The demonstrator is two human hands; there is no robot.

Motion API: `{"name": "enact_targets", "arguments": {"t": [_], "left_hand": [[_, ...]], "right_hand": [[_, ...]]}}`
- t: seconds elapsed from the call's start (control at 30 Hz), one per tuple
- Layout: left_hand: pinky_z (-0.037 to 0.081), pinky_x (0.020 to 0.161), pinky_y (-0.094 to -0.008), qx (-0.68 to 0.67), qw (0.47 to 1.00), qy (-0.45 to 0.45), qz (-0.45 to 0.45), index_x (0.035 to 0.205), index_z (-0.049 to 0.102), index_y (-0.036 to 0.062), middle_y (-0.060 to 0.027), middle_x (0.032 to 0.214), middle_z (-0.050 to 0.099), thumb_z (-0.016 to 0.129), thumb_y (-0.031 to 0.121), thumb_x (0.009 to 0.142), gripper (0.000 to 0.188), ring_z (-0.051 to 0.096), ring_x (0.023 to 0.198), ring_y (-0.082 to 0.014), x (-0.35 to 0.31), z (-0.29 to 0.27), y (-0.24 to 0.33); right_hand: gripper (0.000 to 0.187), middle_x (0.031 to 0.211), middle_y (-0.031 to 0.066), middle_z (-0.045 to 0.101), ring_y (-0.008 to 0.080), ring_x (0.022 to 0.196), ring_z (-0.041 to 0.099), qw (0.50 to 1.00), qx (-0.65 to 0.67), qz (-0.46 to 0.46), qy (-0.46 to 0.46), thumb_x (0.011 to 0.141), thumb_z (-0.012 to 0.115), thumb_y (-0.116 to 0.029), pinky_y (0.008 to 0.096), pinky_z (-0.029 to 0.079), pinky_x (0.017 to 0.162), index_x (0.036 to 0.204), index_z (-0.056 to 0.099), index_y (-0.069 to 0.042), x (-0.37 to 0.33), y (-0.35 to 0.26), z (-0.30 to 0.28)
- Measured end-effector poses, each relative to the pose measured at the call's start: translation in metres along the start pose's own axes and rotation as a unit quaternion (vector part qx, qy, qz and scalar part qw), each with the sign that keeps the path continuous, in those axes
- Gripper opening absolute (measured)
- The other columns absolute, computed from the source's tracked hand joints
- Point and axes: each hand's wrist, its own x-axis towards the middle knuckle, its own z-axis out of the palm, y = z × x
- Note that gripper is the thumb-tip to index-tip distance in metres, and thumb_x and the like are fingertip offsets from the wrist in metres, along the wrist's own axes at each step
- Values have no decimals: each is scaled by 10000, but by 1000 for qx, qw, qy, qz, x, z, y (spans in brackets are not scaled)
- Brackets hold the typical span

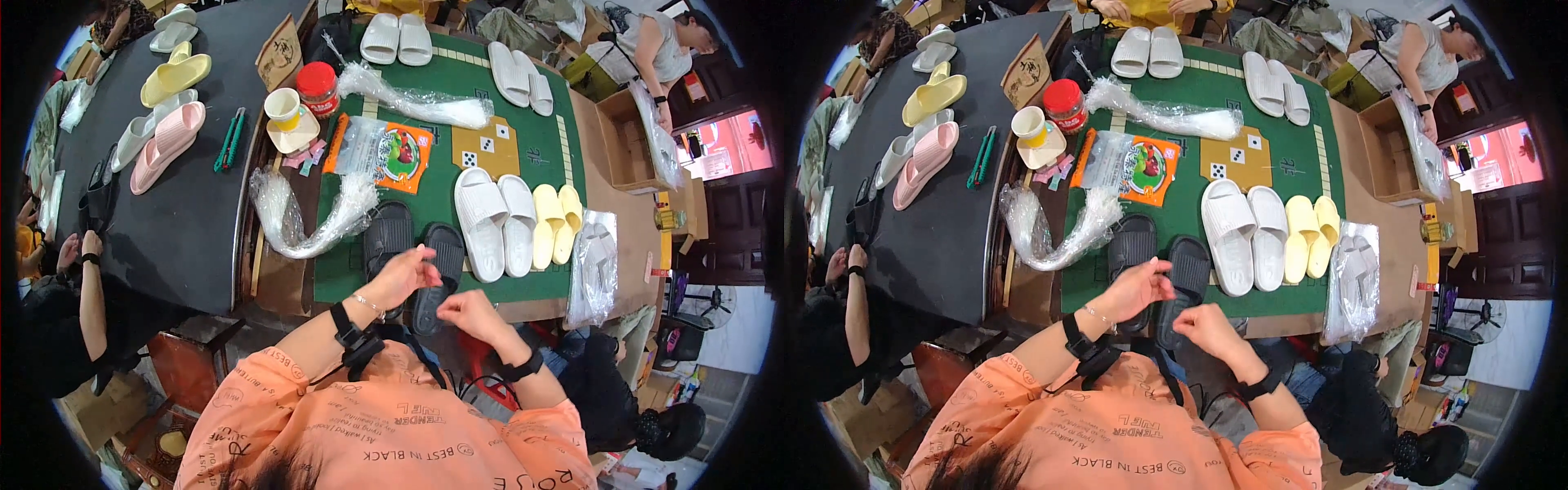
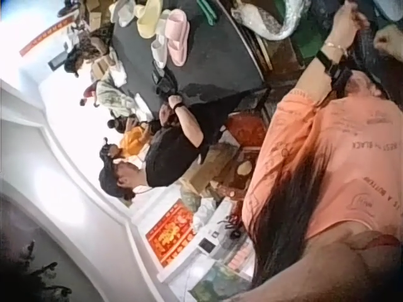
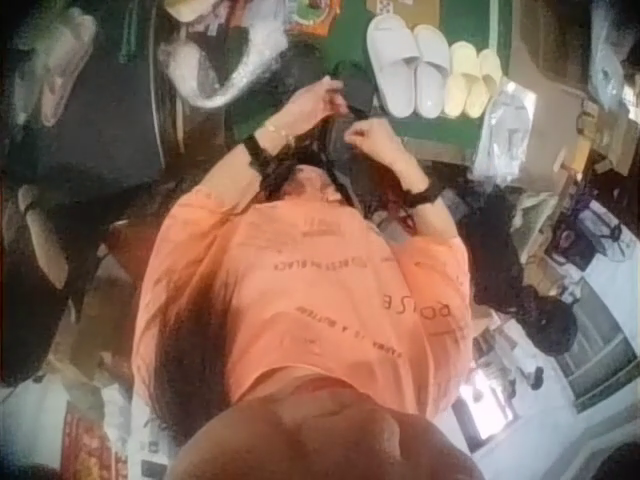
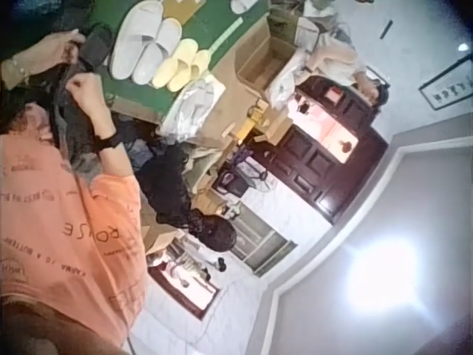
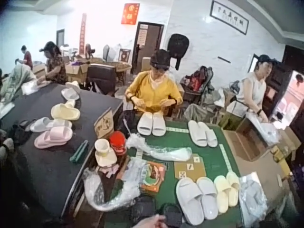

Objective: Inspecting pairs of slides and packing them into individual plastic bags at a production facility.

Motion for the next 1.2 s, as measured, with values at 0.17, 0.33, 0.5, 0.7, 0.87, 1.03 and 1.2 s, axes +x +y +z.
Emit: {"name": "enact_targets", "arguments": {"t": [0.17,0.33,0.5,0.7,0.87,1.03,1.2], "left_hand": [[432,600,-326,388,905,21,174,830,543,23,-79,640,509,468,240,872,234,519,585,-215,-7,13,20],[371,480,-366,626,679,-133,358,591,566,55,-129,490,473,506,190,822,274,468,474,-317,-55,36,6],[334,487,-199,46,975,-98,-196,1084,524,71,-6,793,541,415,271,900,293,398,559,-67,-50,42,-9],[234,406,-187,-155,985,1,-78,870,489,85,59,559,302,452,172,902,100,266,448,-43,-11,-9,25],[310,446,-189,-99,994,48,6,897,472,81,38,626,374,417,209,925,142,331,496,-53,49,-93,25],[351,471,-184,77,994,80,21,887,531,36,15,667,474,506,190,882,156,416,524,-61,33,-73,29],[375,436,-205,337,940,-30,-38,834,575,-12,-34,661,545,552,118,838,132,474,496,-84,-13,-30,7]], "right_hand": [[132,685,73,644,108,647,600,986,130,96,41,737,631,-100,236,465,598,803,651,13,-25,51,6],[110,790,68,617,109,708,559,980,177,27,84,770,611,-100,231,438,632,763,604,10,-53,25,-14],[144,1157,116,537,283,1069,467,939,155,-259,163,697,598,-49,395,338,910,604,488,-48,-73,-3,-13],[243,862,100,633,271,989,531,822,472,-314,51,765,525,-64,411,304,960,556,403,-65,-79,-18,8],[225,583,11,482,148,635,502,654,684,-282,159,797,524,-160,359,369,882,611,411,-105,-99,14,25],[215,574,-27,314,81,509,282,606,718,-200,276,818,501,-147,246,309,545,651,370,-112,-96,48,40],[280,646,58,525,156,603,503,894,326,-54,302,714,650,-221,297,413,581,870,542,-15,-22,20,76]]}}
